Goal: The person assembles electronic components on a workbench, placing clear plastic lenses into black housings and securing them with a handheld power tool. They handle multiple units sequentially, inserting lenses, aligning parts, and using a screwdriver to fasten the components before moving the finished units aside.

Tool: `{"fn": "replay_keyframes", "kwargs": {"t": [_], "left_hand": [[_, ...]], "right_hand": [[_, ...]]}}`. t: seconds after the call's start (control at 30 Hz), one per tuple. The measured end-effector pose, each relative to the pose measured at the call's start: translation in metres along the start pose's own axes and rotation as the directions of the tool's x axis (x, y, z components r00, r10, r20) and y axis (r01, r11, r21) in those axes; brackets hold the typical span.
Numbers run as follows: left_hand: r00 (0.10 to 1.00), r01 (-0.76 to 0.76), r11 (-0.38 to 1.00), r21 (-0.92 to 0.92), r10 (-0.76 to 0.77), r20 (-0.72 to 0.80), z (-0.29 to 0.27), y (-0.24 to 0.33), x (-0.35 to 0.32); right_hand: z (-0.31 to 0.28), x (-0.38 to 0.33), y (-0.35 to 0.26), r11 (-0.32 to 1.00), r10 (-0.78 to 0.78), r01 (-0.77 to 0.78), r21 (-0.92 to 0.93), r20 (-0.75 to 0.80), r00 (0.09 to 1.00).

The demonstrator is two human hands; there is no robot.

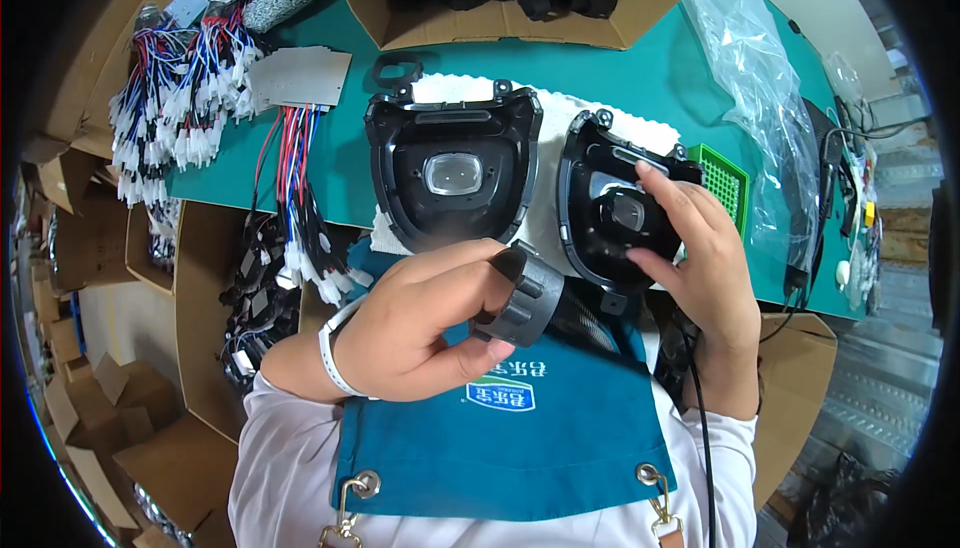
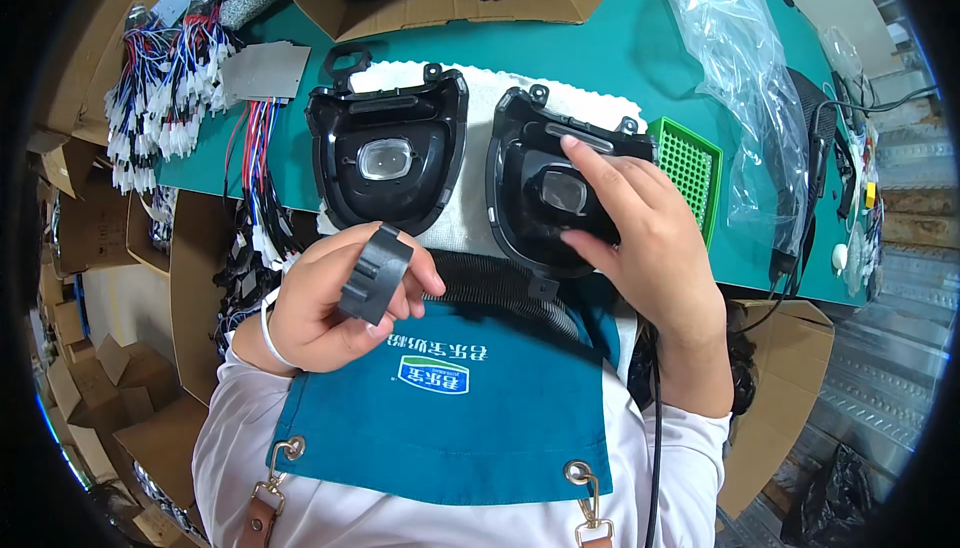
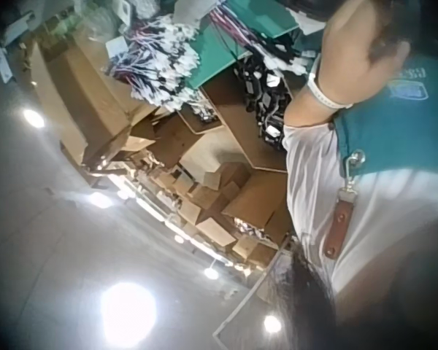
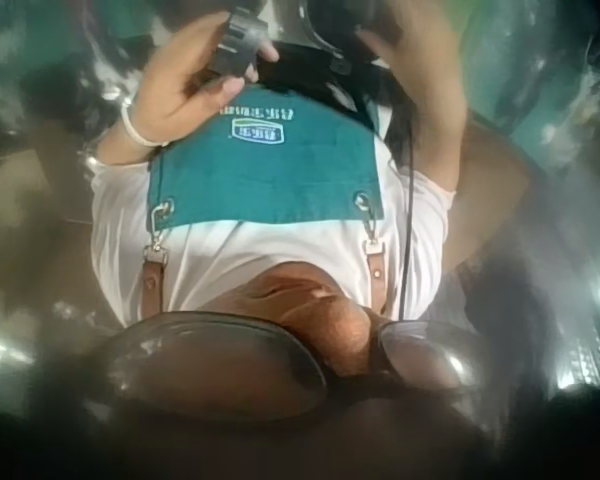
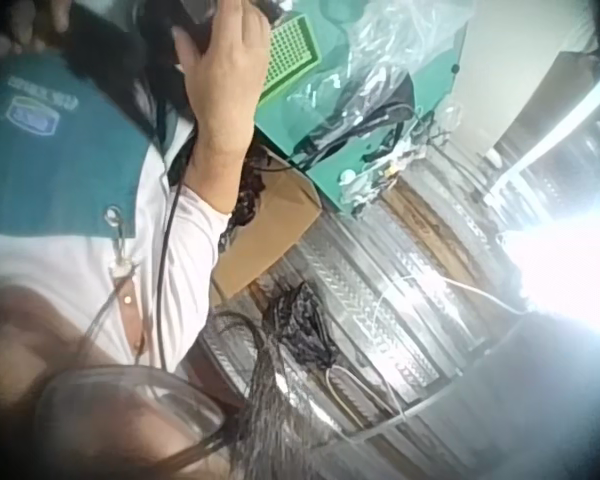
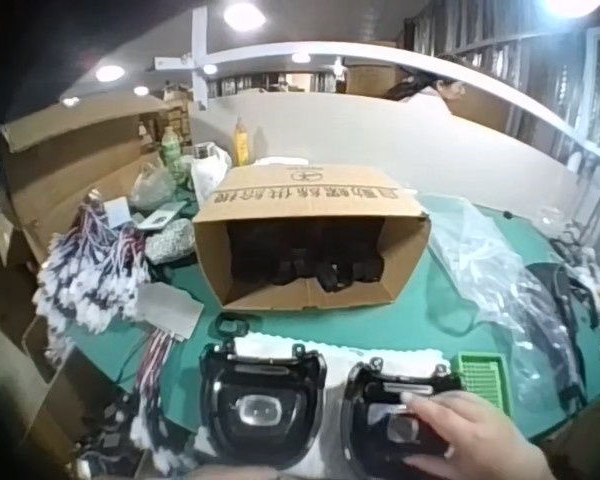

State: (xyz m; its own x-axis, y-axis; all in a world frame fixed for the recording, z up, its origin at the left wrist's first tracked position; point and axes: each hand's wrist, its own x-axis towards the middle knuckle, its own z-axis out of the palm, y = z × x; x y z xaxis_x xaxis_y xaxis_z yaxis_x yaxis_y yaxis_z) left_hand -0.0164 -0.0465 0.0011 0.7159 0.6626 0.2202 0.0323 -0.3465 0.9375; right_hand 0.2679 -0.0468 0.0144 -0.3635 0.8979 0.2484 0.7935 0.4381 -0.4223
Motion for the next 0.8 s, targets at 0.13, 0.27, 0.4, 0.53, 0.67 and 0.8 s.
{"fn": "replay_keyframes", "kwargs": {"t": [0.13, 0.27, 0.4, 0.53, 0.67, 0.8], "left_hand": [[0.993, 0.115, 0.954, -0.278, -0.111, 0.032, -0.001, 0.010, 0.009], [0.924, 0.381, 0.529, -0.758, -0.247, 0.292, 0.000, 0.012, 0.007], [0.942, 0.324, 0.467, -0.823, -0.237, 0.236, -0.002, 0.020, 0.002], [0.986, 0.020, 0.938, 0.346, 0.039, -0.163, -0.012, 0.028, -0.003], [0.983, 0.038, 0.797, 0.603, 0.077, -0.164, -0.016, 0.032, -0.007], [0.960, 0.062, 0.803, 0.592, 0.114, -0.256, -0.019, 0.023, -0.013]], "right_hand": [[-0.021, 0.006, -0.021, 0.980, -0.198, 0.200, -0.007, -0.175, 0.965], [-0.031, 0.024, -0.051, 0.810, -0.521, 0.555, 0.191, -0.202, 0.829], [-0.020, 0.048, -0.062, 0.735, -0.608, 0.617, 0.282, -0.130, 0.783], [-0.015, 0.051, -0.072, 0.747, -0.315, 0.240, 0.620, 0.011, 0.949], [-0.009, 0.062, -0.077, 0.835, -0.486, 0.428, 0.346, 0.098, 0.868], [-0.007, 0.067, -0.087, 0.858, -0.499, 0.479, 0.186, 0.079, 0.863]]}}
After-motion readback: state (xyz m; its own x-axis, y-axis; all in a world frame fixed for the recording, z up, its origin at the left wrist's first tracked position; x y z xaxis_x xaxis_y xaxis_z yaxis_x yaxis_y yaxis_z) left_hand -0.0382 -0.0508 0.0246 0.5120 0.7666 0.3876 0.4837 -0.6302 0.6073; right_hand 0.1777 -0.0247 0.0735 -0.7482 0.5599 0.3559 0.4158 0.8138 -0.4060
